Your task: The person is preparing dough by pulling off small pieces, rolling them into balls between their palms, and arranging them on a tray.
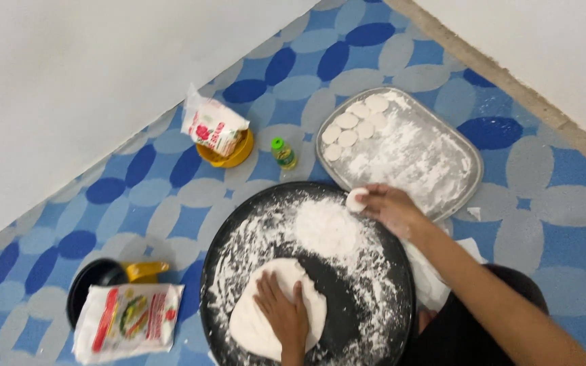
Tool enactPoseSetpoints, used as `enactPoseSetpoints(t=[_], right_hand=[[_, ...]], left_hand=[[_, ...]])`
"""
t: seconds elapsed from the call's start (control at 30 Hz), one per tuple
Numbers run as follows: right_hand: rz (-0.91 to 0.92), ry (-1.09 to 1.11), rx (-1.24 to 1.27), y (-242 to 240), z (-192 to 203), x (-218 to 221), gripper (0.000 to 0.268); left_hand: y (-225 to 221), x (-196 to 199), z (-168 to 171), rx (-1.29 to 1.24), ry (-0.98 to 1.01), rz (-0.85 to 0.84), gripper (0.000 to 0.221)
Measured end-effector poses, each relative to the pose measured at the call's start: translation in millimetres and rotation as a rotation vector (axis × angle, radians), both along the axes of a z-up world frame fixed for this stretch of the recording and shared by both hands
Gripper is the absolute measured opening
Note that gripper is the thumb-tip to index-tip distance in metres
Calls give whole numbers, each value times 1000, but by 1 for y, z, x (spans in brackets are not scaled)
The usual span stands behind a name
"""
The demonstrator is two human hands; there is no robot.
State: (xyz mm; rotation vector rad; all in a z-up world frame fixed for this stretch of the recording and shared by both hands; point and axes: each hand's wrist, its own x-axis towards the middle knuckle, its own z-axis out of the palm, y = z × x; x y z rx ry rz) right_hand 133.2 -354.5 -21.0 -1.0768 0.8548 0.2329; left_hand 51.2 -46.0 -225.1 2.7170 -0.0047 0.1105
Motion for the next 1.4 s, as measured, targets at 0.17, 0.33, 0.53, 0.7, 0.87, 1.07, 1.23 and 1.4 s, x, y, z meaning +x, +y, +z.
enactPoseSetpoints(t=[0.17, 0.33, 0.53, 0.7, 0.87, 1.07, 1.23, 1.4], right_hand=[[13, -39, -327, -77, -34, 54, 38], [-63, -29, -562, -156, -107, 119, 25], [-1, -62, -915, -207, -180, 172, 21], [-9, -92, -819, -207, -178, 189, 18], [-5, -67, -780, -206, -174, 189, 18], [103, -126, -1142, -214, -202, 192, 17], [81, -157, -1184, -206, -192, 188, 25], [121, -219, -1680, -204, -199, 180, 34]], left_hand=[[-3, 7, -9, 225, 39, 15, 91], [8, 10, -52, 382, 67, 12, 96], [9, 11, -81, 376, -150, 44, 96], [12, 11, -90, 326, -155, 59, 95], [10, 10, -81, 322, -156, 46, 94], [12, 11, -86, 321, -193, 41, 97], [12, 13, -88, 341, -214, 41, 97], [9, 11, -79, 315, -175, 50, 92]])
